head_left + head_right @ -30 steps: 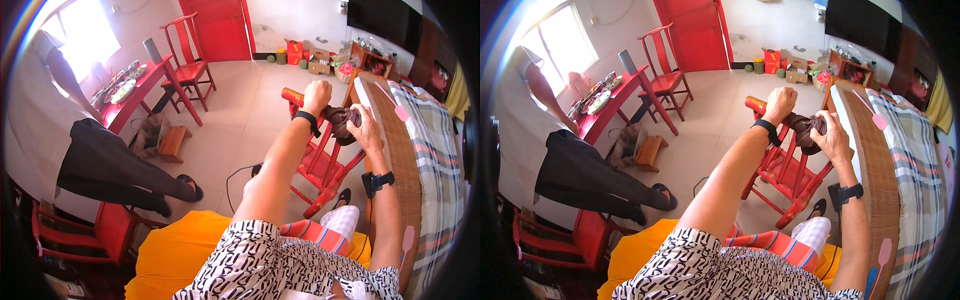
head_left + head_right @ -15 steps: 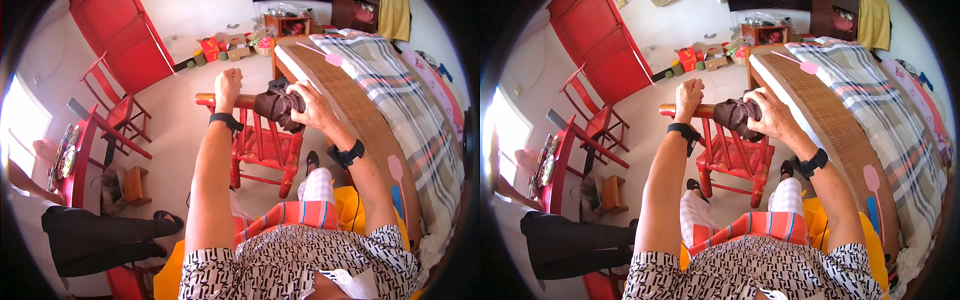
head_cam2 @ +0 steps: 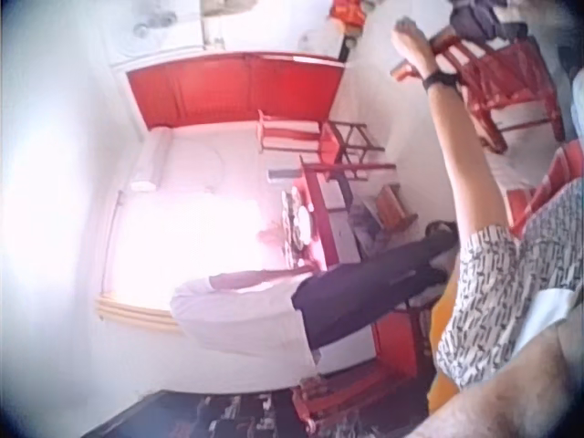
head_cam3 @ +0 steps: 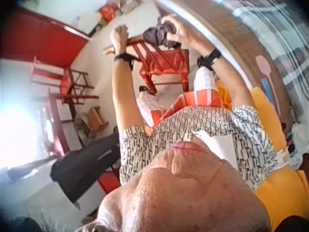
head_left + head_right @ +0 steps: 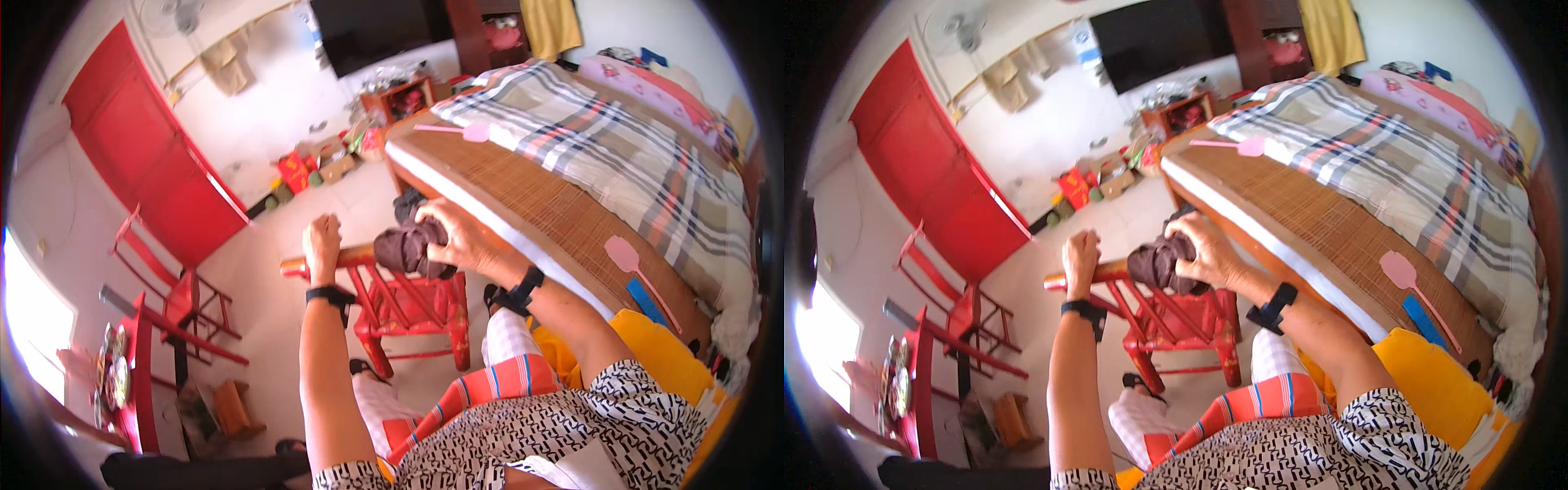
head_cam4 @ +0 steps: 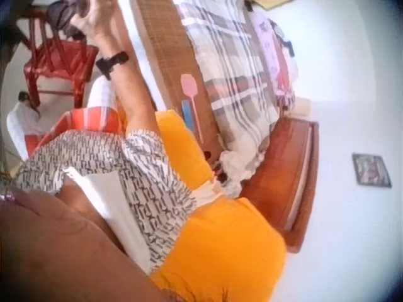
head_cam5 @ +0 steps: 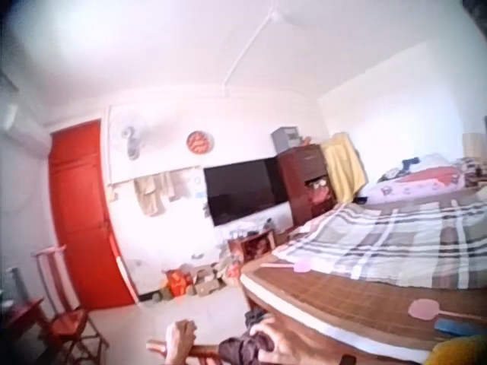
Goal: The person wipes the backrest and legs of a red wooden chair with a brown cloth.
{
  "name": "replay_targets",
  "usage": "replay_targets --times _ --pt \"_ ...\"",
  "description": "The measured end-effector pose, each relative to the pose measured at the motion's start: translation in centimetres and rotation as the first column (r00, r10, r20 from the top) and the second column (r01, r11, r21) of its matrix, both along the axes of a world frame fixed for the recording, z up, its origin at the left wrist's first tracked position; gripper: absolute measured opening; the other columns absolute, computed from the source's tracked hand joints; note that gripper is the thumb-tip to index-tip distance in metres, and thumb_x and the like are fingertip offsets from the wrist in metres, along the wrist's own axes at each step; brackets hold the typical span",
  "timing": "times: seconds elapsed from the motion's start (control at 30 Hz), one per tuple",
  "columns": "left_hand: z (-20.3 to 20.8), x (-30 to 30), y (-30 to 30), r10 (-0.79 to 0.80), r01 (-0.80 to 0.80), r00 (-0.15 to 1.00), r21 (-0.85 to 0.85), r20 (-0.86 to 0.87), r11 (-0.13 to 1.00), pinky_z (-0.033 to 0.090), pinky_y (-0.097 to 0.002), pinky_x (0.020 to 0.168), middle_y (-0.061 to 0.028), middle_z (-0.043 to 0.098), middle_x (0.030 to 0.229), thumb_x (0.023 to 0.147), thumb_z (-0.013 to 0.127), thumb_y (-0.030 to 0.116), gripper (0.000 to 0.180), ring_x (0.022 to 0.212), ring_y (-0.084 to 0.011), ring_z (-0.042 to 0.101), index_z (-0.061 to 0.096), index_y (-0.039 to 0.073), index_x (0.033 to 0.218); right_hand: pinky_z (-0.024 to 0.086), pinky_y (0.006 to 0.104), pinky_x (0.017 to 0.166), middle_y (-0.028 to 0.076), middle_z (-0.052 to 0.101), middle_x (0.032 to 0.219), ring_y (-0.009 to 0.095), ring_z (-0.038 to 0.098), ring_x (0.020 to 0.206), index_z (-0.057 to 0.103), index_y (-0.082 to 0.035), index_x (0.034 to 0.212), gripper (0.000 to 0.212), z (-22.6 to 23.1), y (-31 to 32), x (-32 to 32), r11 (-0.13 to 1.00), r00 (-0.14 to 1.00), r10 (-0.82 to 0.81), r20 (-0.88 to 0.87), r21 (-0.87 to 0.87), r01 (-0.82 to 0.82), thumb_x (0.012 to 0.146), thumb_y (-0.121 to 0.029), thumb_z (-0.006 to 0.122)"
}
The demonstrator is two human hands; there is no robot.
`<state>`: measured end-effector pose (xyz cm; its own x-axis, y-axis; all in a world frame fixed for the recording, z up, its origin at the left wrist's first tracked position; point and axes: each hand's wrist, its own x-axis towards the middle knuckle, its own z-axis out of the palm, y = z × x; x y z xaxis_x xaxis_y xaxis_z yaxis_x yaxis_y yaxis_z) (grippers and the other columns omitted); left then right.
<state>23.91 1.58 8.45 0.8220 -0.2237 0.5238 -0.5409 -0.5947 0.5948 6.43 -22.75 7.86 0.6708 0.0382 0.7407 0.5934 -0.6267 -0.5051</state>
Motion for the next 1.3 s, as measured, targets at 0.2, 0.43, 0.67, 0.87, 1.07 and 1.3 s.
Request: replay_targets --times 0.2,0.43,0.67,0.87,1.07,1.3 --pt "0.0 -0.3 -0.7 0.009 -0.01 1.0 0.038 0.029 0.999 0.049 -0.0362 0.056 -0.0117 0.061 0.053 0.09 0.054 0.03 0.037 0.05 -0.0219 0.062 0.068 0.0 0.074 0.044 0.04 0.095 0.013 0.054 0.107 0.033 0.055 0.107 0.054 -0.008 0.108 0.043 -0.5 0.2 -1.0 0.994 0.997 -0.031 0.068 0.106 0.024 0.07 -0.023 0.067" --pt "0.1 -0.6 -0.6 0.092 -0.091 0.996 0.057 -0.018 0.994 0.051 -0.0474 0.07 -0.0231 0.066 0.074 0.088 0.06 0.028 0.03 0.073 -0.0413 0.065 0.072 0.002 0.081 0.044 0.0401 0.097 0.014 0.055 0.111 0.033 0.055 0.11 0.054 -0.008 0.11 0.045 -0.5 0.8 -1.4 0.99 0.999 -0.025 0.023 0.136 0.022 0.069 -0.023 0.066" --pt "-0.1 -1.0 -0.2 0.093 -0.092 0.996 0.081 -0.005 0.992 0.052 -0.0476 0.071 -0.0239 0.064 0.07 0.086 0.061 0.029 0.029 0.072 -0.0421 0.065 0.072 0.003 0.082 0.043 0.04 0.098 0.014 0.054 0.112 0.033 0.054 0.111 0.054 -0.008 0.11 0.045 -0.6 1.1 -1.6 0.994 0.999 -0.031 0.009 0.109 0.03 0.069 -0.022 0.066" --pt "-0.4 -1.0 0.0 0.141 -0.139 0.99 0.134 -0.008 0.981 0.053 -0.0478 0.075 -0.0224 0.068 0.078 0.084 0.062 0.034 0.031 0.077 -0.041 0.066 0.074 0.005 0.085 0.046 0.0418 0.09 0.012 0.054 0.103 0.032 0.057 0.101 0.056 -0.013 0.109 0.04 -0.1 1.1 -1.1 0.994 0.997 -0.083 0.003 -0.067 0.083 0.072 -0.025 0.067" --pt "0.1 -1.9 -0.6 0.166 -0.174 0.984 0.169 0.058 0.97 0.053 -0.0473 0.075 -0.0215 0.068 0.078 0.084 0.063 0.035 0.03 0.078 -0.0402 0.067 0.075 0.007 0.085 0.049 0.0433 0.081 0.011 0.054 0.099 0.032 0.06 0.09 0.057 -0.017 0.106 0.037 0.2 2.5 0.1 0.941 0.97 -0.237 0.055 -0.236 0.243 0.072 -0.028 0.068" --pt "0.3 -1.9 -1.1 0.192 -0.198 0.98 0.19 0.053 0.962 0.053 -0.048 0.075 -0.0215 0.069 0.08 0.084 0.063 0.036 0.031 0.079 -0.0407 0.067 0.075 0.008 0.085 0.05 0.0492 0.072 0.013 0.055 0.101 0.036 0.06 0.088 0.057 -0.016 0.107 0.039 0.7 5.2 1.2 0.868 0.929 -0.368 0.036 -0.345 0.357 0.074 -0.033 0.068"
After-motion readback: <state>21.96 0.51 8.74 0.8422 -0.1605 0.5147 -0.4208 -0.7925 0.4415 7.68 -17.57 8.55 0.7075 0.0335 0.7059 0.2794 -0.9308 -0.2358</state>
